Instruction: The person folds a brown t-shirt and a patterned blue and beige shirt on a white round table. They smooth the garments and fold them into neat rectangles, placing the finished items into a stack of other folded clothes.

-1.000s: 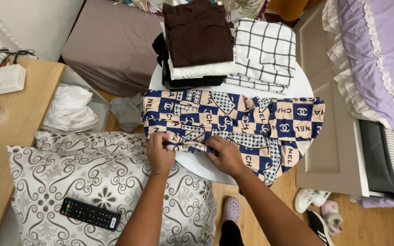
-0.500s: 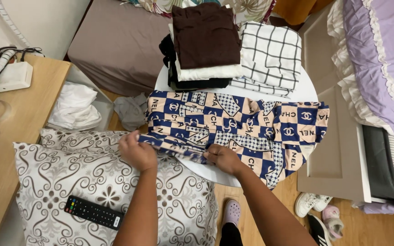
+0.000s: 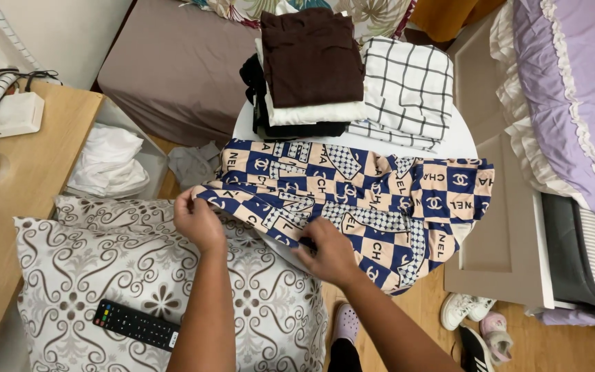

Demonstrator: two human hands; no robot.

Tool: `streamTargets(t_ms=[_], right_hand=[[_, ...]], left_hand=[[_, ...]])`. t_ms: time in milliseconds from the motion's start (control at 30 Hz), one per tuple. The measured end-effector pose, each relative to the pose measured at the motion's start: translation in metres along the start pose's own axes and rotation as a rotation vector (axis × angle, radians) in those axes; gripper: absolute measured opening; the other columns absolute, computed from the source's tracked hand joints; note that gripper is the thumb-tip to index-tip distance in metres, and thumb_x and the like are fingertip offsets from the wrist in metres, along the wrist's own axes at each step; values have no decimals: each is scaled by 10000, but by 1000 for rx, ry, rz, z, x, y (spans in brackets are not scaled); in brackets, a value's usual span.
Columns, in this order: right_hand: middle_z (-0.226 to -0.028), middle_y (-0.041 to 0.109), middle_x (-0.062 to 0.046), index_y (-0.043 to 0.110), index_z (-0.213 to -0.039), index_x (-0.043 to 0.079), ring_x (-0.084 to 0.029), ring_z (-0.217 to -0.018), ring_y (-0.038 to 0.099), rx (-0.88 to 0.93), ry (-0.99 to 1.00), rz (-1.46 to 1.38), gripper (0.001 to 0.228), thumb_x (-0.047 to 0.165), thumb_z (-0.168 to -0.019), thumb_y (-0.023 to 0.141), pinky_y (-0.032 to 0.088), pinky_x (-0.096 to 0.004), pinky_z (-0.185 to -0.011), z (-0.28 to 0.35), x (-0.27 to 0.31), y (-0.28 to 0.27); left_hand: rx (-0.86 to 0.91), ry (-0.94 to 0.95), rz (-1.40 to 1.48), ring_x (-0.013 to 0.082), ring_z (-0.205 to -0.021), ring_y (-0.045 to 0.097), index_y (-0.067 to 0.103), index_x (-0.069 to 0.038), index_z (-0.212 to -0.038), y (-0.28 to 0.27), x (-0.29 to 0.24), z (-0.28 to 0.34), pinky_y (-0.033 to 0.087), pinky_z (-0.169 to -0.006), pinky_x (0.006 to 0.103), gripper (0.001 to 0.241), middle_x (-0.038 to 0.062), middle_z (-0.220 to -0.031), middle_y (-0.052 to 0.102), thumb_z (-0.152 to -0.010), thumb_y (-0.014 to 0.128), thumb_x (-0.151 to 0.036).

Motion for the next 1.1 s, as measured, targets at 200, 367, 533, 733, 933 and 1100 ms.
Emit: streamTargets(t_ms=[200,367,533,733,933,1100], right_hand=[[-967,703,-105,730,-983,109,-296,-888,672,-74,-239,194,134,143,-854,742,546,-373,-742,7,-23,21],[-948,732,-71,745,-1031,66,-196,-842,692,226,131,-256,163,172,-947,653,563,-319,-789,-10,-56,5],[-783,675,-28,697,-1070,77,-152,-660,563,52,497,-553,246,245,-1048,519,527,-318,-641,-16,-75,-32],[-745,507,49,679,-1039,63,-70,-702,427,-123,165,-466,192,235,-1050,593,417,-249,-655,-31,-74,-39],[-797,640,-44,647,-1043,35,-165,-717,561,-61,266,-265,256,274,-1054,559,495,-328,-682,-39,-90,-9],[-1423,514,-200,563,-1243,21,-407,-1007,668,-154,63,139,318,253,-1029,522,548,-464,-825,-44,-67,-6]], left_hand=[[45,411,-321,139,-904,664,703,-4,-1093,-13,-48,5,561,-776,261,189,126,-1158,632,-959,594,73],[93,-124,-241,103,-691,646,684,-32,-1130,-23,18,-9,512,-512,243,155,87,-1033,705,-991,615,-33],[193,-288,-386,206,-599,665,619,-19,-1230,-9,47,-5,472,-457,305,232,122,-892,728,-1027,524,-80],[155,-374,-210,98,-678,720,609,-35,-1245,25,57,-30,599,-540,235,271,39,-926,717,-1037,460,-125],[367,-140,-22,157,-578,593,577,-15,-1118,66,5,-44,494,-503,298,247,76,-843,647,-1105,437,-218],[387,-607,-278,162,-747,607,534,-99,-1240,62,49,-31,484,-637,303,467,71,-942,644,-1072,314,-474]])
Point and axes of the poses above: each hand's wrist, its own z-axis away from the middle knuckle, its own y-axis out of the palm, x = y × z, the point moved 8 cm from there along -z, towards the middle knuckle
